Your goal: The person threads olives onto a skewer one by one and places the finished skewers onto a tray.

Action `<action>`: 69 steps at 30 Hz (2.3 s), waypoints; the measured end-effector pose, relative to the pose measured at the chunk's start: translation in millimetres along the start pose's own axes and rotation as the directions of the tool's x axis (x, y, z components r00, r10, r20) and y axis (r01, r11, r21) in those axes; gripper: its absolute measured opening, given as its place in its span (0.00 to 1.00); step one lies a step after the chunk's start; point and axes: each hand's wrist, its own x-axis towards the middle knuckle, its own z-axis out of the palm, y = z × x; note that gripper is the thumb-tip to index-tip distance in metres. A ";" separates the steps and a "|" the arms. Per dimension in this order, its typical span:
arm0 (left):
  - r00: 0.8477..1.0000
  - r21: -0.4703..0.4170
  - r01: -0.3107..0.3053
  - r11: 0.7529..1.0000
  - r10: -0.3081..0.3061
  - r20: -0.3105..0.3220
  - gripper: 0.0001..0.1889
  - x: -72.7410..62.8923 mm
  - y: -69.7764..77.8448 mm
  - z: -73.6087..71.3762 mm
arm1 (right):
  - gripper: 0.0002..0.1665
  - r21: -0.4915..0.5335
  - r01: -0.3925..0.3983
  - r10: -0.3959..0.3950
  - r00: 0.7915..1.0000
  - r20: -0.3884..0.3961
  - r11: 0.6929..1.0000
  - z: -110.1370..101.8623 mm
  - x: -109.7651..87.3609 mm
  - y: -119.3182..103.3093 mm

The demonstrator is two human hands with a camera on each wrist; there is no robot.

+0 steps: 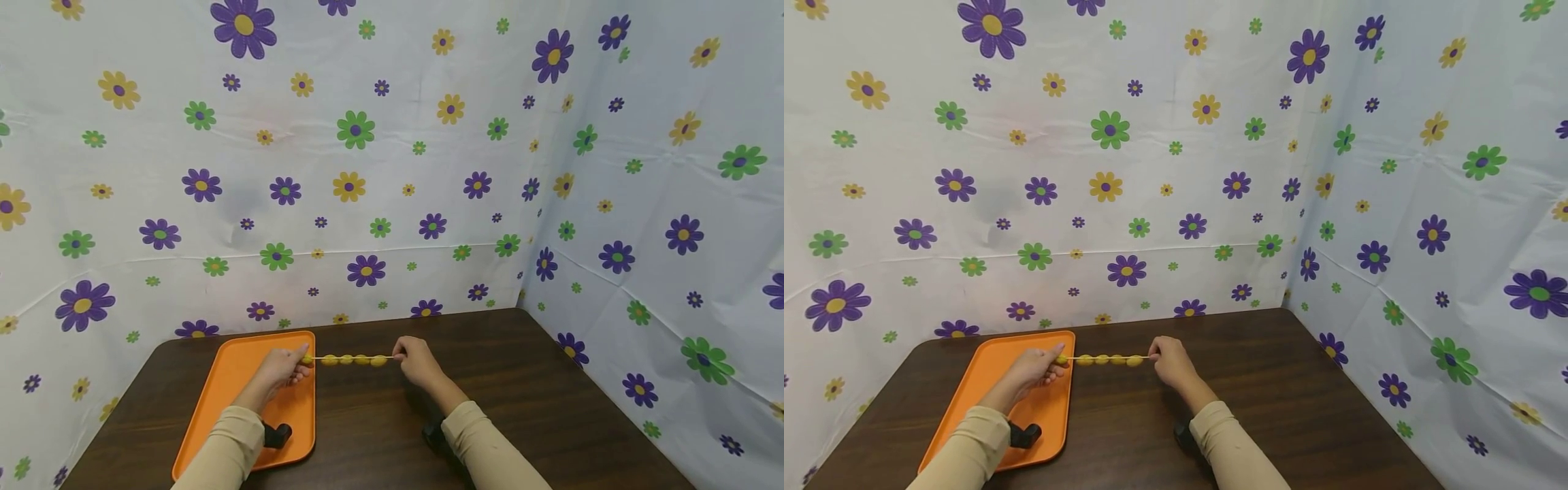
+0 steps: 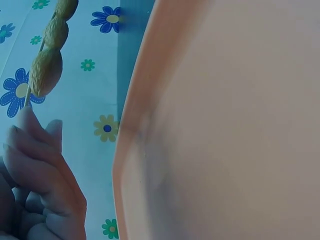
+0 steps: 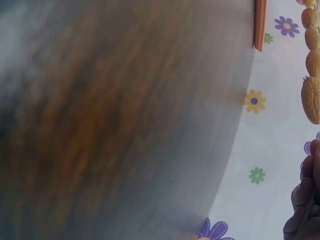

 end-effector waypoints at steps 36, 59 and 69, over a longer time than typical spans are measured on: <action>0.972 -0.029 -0.236 0.971 0.236 0.008 0.17 -16.4 6.1 -15.2 | 0.09 0.083 -0.096 0.093 0.995 0.035 0.992 -7.4 5.9 0.8; 0.957 0.144 -0.287 0.947 0.289 0.011 0.12 -20.0 4.8 -9.7 | 0.13 0.018 -0.006 0.006 1.000 0.009 1.000 -7.6 9.1 -3.1; 0.955 0.163 -0.295 0.941 0.296 0.024 0.11 -21.2 7.4 -8.9 | 0.15 -0.005 0.009 -0.009 1.000 0.003 1.000 -12.3 11.4 -7.5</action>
